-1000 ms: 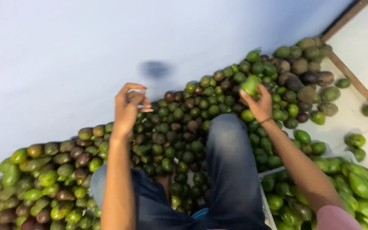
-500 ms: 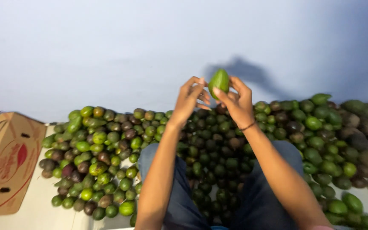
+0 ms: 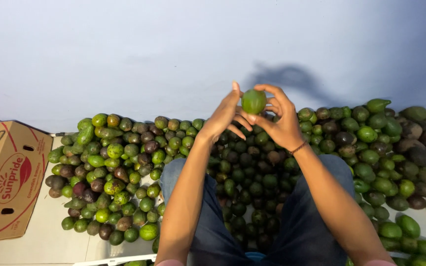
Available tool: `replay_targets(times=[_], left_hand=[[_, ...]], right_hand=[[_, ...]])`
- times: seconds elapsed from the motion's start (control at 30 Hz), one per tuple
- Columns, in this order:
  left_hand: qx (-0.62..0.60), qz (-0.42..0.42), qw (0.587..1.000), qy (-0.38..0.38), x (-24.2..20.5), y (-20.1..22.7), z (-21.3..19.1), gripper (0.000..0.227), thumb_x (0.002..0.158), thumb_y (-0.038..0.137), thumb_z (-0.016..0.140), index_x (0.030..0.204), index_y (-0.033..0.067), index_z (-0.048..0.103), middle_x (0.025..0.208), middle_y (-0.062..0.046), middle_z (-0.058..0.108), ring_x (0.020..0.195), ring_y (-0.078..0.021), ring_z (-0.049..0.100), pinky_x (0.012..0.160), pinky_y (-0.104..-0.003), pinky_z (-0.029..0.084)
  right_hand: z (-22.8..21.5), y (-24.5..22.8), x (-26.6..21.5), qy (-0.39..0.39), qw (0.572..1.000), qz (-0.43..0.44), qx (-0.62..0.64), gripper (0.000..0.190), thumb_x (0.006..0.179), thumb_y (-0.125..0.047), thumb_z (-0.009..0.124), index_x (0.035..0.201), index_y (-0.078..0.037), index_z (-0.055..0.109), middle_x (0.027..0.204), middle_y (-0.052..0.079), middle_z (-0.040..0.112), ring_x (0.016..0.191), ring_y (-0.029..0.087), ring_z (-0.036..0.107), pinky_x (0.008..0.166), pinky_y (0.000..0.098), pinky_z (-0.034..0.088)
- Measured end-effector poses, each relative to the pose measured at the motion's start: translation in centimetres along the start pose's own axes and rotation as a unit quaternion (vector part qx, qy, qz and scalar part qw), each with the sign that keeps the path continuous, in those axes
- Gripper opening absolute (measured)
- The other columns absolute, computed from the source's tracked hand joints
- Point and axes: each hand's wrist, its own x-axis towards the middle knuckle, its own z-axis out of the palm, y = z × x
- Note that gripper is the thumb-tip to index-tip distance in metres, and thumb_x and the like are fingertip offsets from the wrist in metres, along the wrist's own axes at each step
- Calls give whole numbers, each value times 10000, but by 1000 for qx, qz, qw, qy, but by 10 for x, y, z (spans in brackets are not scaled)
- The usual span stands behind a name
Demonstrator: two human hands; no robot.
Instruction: The person sits on the floor and repeatedly picks up avocados from a large pile, rotates them in their hands to inspect the surface, and places them into a white plastic crate.
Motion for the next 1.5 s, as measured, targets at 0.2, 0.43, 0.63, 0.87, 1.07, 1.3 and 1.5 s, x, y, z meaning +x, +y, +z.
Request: replay_targets(times=[0.2, 0.43, 0.63, 0.87, 1.07, 1.3, 1.5], left_hand=[[-93, 45, 994, -24, 6, -10, -2, 799, 1104, 677, 704, 1557, 26, 603, 1204, -326, 784, 966, -398, 864, 716, -527, 786], [-131, 126, 983, -23, 17, -27, -3, 596, 1076, 361, 927, 1529, 80, 662, 1388, -230, 790, 1207, -348, 811, 968, -512, 743], [-66, 119, 990, 26, 12, -21, 8, 671, 1040, 389, 942, 1554, 34, 698, 1322, -194, 669, 1201, -349, 772, 950, -564, 749], [-77, 94, 991, 53, 36, -55, 8, 555, 1079, 361, 898, 1447, -8, 706, 1245, -272, 720, 1049, -371, 803, 856, -545, 774], [-156, 131, 979, -20, 12, -16, 9, 471, 1190, 349, 727, 1509, 2, 740, 1258, -182, 656, 1119, -339, 779, 964, -637, 751], [-93, 159, 982, 48, 18, -28, 12, 462, 1156, 401, 788, 1410, 29, 688, 1190, -190, 689, 1050, -318, 793, 856, -564, 779], [-44, 189, 980, 29, 14, -25, 13, 403, 1166, 317, 791, 1353, -1, 627, 1183, -190, 602, 1095, -349, 744, 837, -582, 775]], right_hand=[[-8, -8, -5, -54, 993, -33, 98, 637, 962, 50, 867, 1559, -51, 667, 1804, 128, 460, 1588, 329, 604, 1152, 467, 631], [-12, 1, -1, -3, 993, 18, 118, 650, 1061, -173, 865, 1658, -41, 645, 1610, 165, 692, 1389, 278, 746, 1069, 454, 669], [-9, 6, -4, 53, 994, 4, 100, 644, 1027, -21, 900, 1622, -1, 655, 1466, 194, 774, 1277, 297, 808, 962, 406, 725], [-3, 20, -9, 117, 992, 3, 45, 623, 1010, -84, 966, 1565, 5, 697, 1419, 190, 770, 1224, 276, 809, 892, 399, 742], [-9, -12, -2, 71, 972, 78, 211, 498, 1190, -245, 719, 1635, -37, 643, 1549, 76, 671, 1331, 196, 741, 1024, 401, 730], [-12, 4, -3, 66, 968, 92, 224, 453, 1154, -190, 758, 1570, -29, 681, 1463, 113, 773, 1297, 271, 814, 1015, 465, 737], [-17, 26, -6, 74, 977, 82, 185, 422, 1150, -193, 785, 1541, -50, 722, 1455, 122, 781, 1266, 255, 819, 973, 474, 737]])
